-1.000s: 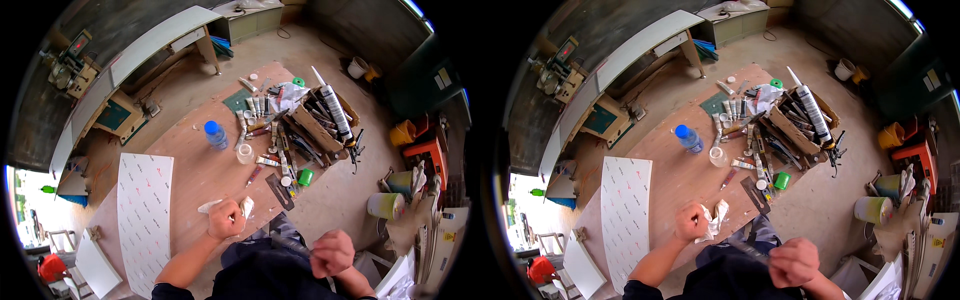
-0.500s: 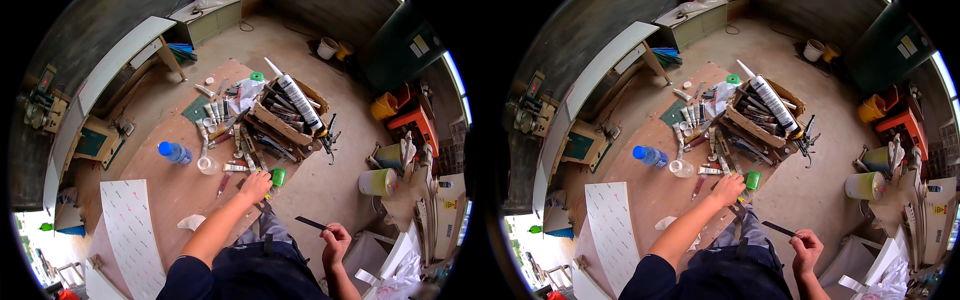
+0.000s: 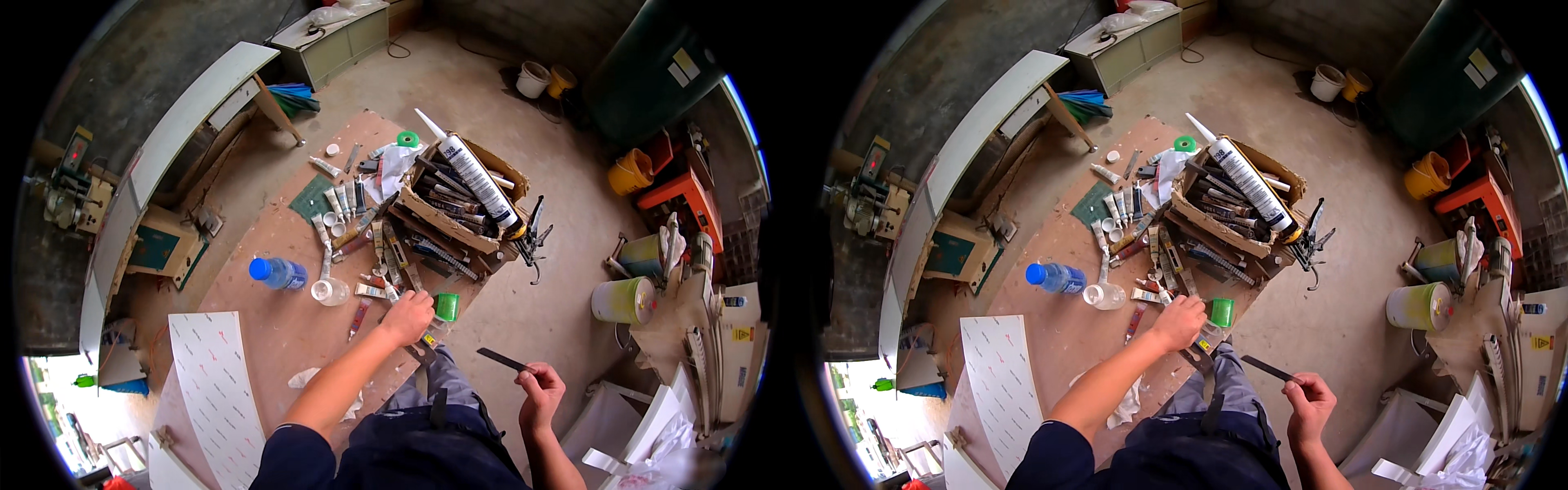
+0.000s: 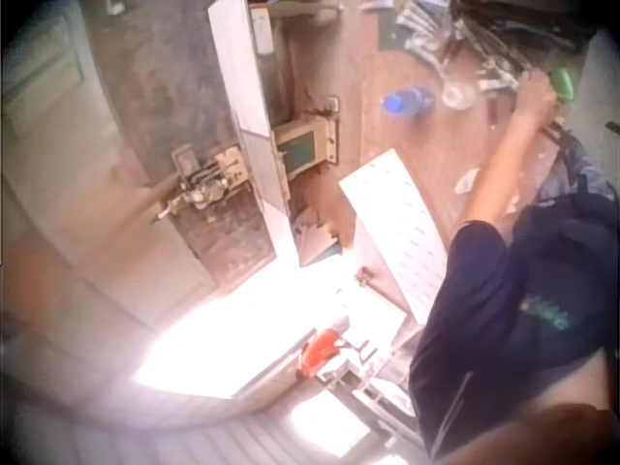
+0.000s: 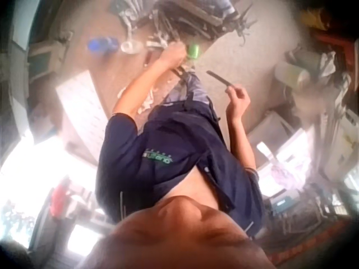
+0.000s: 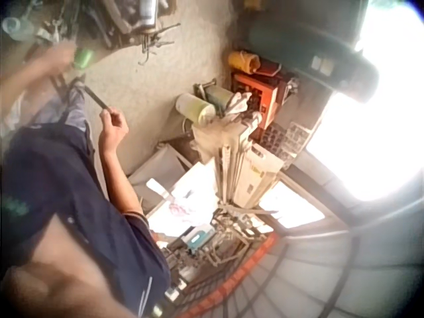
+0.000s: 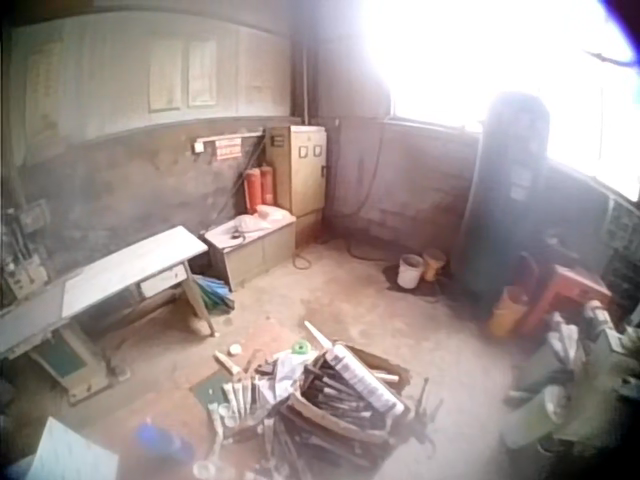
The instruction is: The person wipes white furniture panels with a cloth, moves the panels from one stack to another, and handles a small metal tool to work on the edge of a panel.
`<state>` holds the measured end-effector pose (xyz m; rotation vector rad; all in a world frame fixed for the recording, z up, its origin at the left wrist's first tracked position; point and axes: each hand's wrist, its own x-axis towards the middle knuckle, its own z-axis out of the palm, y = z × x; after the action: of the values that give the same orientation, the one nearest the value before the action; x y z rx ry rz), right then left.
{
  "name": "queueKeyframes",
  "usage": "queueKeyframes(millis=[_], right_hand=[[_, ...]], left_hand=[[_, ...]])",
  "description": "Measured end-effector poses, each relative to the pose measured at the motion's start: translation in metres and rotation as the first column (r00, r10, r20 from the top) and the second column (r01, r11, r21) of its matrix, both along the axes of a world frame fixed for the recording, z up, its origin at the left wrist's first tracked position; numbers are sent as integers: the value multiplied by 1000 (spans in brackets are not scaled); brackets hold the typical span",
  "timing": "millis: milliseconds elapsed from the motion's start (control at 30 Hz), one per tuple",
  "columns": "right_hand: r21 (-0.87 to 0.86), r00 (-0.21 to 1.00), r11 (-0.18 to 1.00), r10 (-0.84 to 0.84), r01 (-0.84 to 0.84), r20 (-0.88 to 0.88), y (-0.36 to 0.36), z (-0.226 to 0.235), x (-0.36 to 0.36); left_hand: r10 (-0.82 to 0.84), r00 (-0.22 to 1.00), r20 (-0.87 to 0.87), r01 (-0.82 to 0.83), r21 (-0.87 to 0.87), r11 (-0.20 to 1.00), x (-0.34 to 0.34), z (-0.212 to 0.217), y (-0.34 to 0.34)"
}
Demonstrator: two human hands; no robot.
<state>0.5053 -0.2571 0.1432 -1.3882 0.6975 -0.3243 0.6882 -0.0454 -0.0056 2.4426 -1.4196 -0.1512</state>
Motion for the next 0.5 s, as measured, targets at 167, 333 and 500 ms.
queueKeyframes(millis=[167, 333, 500], right_hand=[[-21, 995, 998, 62, -61, 79, 12, 3, 32], [-113, 981, 983, 159, -146, 111, 31, 6, 51], [-350, 936, 886, 346, -304, 63, 38, 5, 51]], left_hand=[[237, 965, -112, -262, -398, 879, -12, 49, 8], [317, 921, -225, -388, -503, 772, -35, 87, 16], [353, 918, -180, -392, -547, 740, -53, 102, 30]])
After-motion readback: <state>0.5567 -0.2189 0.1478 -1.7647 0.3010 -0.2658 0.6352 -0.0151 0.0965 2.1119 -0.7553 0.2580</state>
